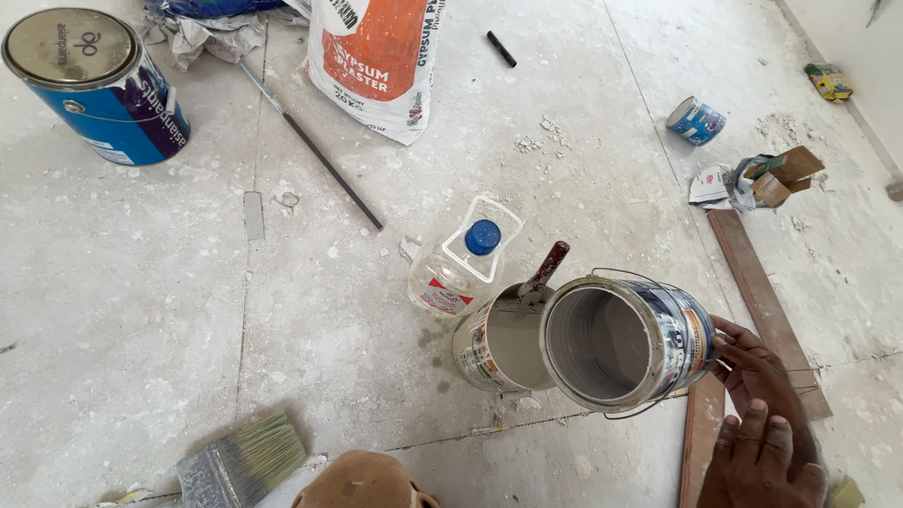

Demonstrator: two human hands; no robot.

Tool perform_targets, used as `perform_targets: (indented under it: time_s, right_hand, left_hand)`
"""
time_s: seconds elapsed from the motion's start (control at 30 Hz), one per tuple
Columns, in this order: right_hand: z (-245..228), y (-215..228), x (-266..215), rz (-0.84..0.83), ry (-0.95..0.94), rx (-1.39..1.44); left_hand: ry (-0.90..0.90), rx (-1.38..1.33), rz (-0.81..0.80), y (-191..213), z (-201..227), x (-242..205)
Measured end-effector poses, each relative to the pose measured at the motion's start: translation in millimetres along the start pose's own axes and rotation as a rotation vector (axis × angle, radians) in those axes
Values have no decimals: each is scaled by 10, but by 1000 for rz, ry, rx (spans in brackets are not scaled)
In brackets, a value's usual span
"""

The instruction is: Mix paint primer in a bucket using a brush and pouring from a tin.

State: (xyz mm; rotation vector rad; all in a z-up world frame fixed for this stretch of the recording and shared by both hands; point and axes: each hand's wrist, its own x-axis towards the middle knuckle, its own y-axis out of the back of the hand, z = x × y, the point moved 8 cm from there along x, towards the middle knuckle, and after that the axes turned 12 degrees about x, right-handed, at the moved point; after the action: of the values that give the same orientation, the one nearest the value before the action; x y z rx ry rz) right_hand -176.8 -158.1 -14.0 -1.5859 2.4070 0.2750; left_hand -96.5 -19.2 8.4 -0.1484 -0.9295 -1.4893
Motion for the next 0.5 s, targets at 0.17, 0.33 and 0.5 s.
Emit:
perform_targets:
  time_s: [0.17,0.33,0.5]
  right_hand:
    - [6,16,20,17,-6,-25]
    - [-94,2,-112,49,7,-17]
    - [188,220,233,25,22,97]
  left_hand:
    - [-50,-102,-79,502,-74,187]
    - [-132,-109,-140,1152,-291,529]
    - [-258,-234,-282,1179,-777,940]
